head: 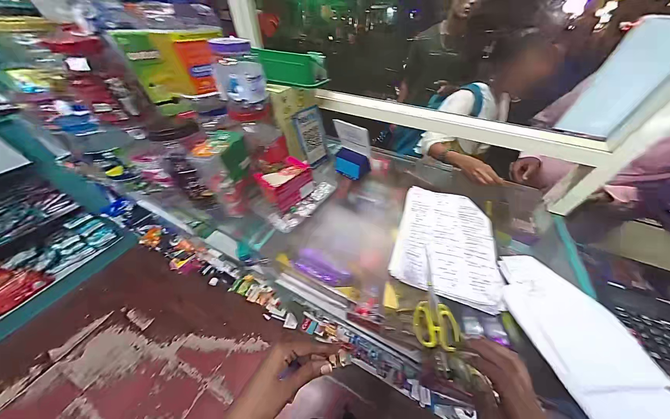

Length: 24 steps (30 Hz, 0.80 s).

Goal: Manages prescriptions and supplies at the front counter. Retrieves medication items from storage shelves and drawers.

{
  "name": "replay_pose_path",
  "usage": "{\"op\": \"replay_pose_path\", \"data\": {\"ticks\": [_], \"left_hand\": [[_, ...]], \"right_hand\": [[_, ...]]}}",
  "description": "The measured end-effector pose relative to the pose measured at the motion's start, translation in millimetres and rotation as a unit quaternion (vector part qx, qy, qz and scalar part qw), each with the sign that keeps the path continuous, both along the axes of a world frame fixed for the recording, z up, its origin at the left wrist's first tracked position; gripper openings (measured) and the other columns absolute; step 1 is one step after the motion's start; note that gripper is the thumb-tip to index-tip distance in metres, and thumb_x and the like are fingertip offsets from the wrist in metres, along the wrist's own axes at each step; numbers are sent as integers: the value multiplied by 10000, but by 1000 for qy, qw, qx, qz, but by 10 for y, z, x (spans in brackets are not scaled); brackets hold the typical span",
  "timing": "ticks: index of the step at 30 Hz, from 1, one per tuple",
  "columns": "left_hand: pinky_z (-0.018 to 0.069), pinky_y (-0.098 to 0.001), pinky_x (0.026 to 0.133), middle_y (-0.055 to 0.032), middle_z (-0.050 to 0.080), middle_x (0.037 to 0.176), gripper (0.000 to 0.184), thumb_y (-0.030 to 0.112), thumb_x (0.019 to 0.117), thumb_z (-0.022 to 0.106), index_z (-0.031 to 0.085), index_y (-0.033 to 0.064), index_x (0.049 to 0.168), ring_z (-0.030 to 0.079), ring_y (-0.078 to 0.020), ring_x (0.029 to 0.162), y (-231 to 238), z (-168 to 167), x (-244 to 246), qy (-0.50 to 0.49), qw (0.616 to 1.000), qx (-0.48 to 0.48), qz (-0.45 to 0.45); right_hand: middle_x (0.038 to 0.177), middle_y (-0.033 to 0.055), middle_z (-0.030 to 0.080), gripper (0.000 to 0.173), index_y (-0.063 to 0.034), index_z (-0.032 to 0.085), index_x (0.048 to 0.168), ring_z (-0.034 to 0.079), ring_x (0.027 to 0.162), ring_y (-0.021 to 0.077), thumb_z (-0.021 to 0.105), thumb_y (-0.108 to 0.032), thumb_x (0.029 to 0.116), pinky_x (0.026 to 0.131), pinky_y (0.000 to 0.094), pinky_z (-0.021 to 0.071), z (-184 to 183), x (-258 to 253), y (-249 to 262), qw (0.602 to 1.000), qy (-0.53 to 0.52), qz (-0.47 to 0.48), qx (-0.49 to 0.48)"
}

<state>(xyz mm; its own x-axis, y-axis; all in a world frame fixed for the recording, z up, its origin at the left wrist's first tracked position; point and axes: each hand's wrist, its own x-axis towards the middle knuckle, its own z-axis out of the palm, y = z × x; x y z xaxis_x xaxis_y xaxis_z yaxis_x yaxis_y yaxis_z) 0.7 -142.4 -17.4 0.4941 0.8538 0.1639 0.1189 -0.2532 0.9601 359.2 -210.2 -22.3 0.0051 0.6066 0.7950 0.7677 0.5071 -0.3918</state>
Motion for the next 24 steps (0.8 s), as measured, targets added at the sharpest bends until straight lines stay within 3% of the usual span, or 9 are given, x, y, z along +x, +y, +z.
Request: {"op": "replay_pose_path", "data": {"ticks": [2, 5, 6, 9, 11, 17, 19, 21, 24], "left_hand": [[521, -117, 668, 59, 765, 1042, 206, 168, 974, 678, 771, 97, 1144, 628, 91, 742, -110, -144, -555, -12, 1000, -17, 14], [548, -168, 744, 10, 758, 1060, 200, 127, 980, 663, 747, 35, 1136, 659, 39, 818, -203, -422, -1402, -60, 995, -73, 38], [553, -185, 779, -8, 750, 1064, 209, 115, 983, 657, 731, 9, 1147, 664, 20, 850, -202, -482, -1716, -69, 992, -85, 55], [483, -158, 617, 24, 737, 939, 199, 148, 983, 660, 706, 28, 1134, 603, 38, 703, -236, -561, -2623, -103, 976, -129, 141], [413, -148, 528, 46, 717, 853, 184, 168, 987, 655, 683, 41, 1117, 545, 44, 608, -270, -572, -3241, -128, 962, -149, 192], [402, -159, 519, 17, 693, 840, 233, 202, 1003, 631, 643, 22, 1152, 529, 24, 589, -144, -937, -4907, -152, 917, -156, 334], [417, -189, 535, 4, 678, 826, 273, 255, 1004, 629, 663, 23, 1144, 520, -1, 591, -62, -1238, -5548, -119, 883, -172, 420], [523, -309, 655, -77, 709, 893, 300, 267, 1000, 639, 689, -3, 1120, 625, -112, 693, -55, -1800, -6233, -51, 826, -231, 512], [544, -513, 876, -236, 703, 1011, 420, 314, 1006, 635, 651, -65, 1185, 695, -332, 893, -286, -2963, -7308, 34, 686, -440, 578]], "right_hand": [[1163, 65, 699, 220, -103, 642, 1106, 598, 1227, 116, 590, -303, 1032, 1091, 263, 444, -154, -924, 232, 989, 22, 136, -49], [1166, 200, 716, 449, 38, 667, 1192, 674, 1137, 241, 740, -323, 936, 1020, 373, 528, -330, -2401, 530, 939, 32, 298, -168], [1142, 207, 730, 432, 60, 682, 1181, 700, 1083, 252, 755, -278, 923, 986, 383, 549, -400, -2877, 642, 920, 26, 336, -199], [1033, 178, 763, 243, 60, 733, 1125, 751, 930, 227, 702, -84, 931, 892, 373, 602, -500, -4045, 889, 880, 13, 399, -256], [1001, 177, 767, 208, 57, 749, 1097, 749, 904, 242, 682, -46, 929, 881, 394, 597, -477, -4680, 1065, 857, -1, 423, -294], [1020, 170, 742, 225, 105, 699, 1116, 727, 888, 130, 673, -51, 956, 854, 300, 607, -862, -6561, 1859, 749, 31, 519, -411], [1037, 201, 732, 251, 104, 693, 1151, 724, 886, 176, 651, -63, 969, 834, 336, 607, -1016, -7319, 2172, 736, 7, 521, -433], [1112, 236, 713, 279, 99, 679, 1206, 718, 961, 230, 615, -66, 990, 880, 372, 595, -1091, -8133, 2468, 725, -16, 525, -446], [1094, 221, 712, 269, 76, 696, 1191, 706, 952, 241, 575, -41, 981, 865, 375, 587, -1076, -9637, 2897, 717, -32, 567, -405]]}}
